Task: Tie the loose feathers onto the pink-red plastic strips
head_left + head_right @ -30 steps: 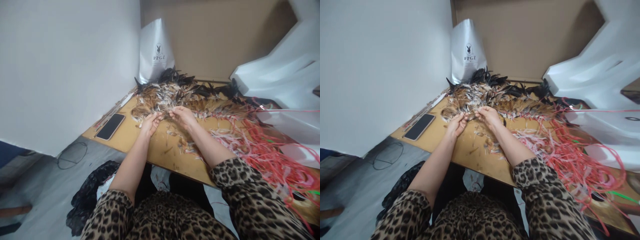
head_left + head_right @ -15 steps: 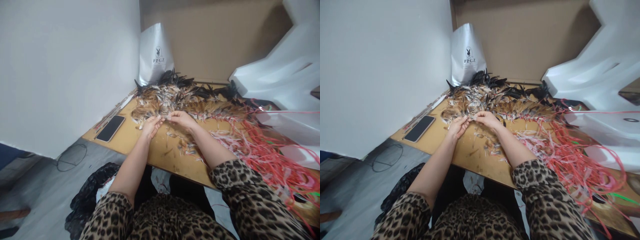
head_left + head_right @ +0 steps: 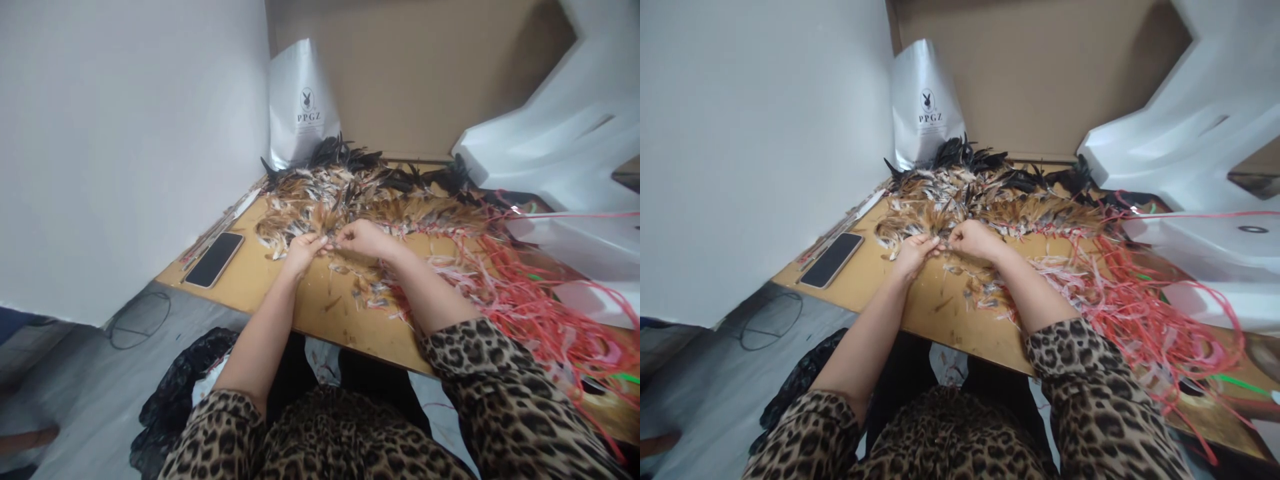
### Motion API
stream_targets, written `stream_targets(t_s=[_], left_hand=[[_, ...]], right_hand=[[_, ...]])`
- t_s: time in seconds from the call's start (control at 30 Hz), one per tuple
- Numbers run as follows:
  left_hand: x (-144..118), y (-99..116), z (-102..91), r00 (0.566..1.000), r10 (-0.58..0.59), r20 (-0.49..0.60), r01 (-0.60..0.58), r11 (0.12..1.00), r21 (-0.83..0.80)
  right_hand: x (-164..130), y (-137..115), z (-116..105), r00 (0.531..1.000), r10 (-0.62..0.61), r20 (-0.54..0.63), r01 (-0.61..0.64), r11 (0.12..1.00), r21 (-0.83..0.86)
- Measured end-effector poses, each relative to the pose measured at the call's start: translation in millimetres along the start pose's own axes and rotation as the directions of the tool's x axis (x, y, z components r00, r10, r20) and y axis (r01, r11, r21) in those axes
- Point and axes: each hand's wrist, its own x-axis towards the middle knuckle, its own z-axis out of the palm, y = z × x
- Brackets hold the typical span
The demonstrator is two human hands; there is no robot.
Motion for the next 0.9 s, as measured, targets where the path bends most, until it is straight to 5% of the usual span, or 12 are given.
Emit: stream_targets(t_s=[0.1, 0.2, 0.43, 0.9], left_hand=[[0, 0, -0.3, 1.0, -0.01, -0.018, 0.008, 0.998, -0.067], [1, 0, -2.5, 0.997, -0.036, -0.064, 0.024, 0.985, -0.17], [1, -1, 0.6, 0.987, -0.159, -0.025, 0.146, 0.953, -0.266], [0, 2, 8.8, 0.978, -0.21, 0.005, 0.2, 0.924, -0.326]], right_hand=[[1, 1, 2, 0.997, 0.052, 0.063, -0.065, 0.972, 0.227], [3, 2, 3, 0.982, 0.144, 0.118, -0.185, 0.84, 0.51], [10, 2, 22, 0.966, 0.257, -0.009, -0.14, 0.552, 0.822], [14, -1, 44, 0.915, 0.287, -0.283, 0.002, 0.698, 0.716]])
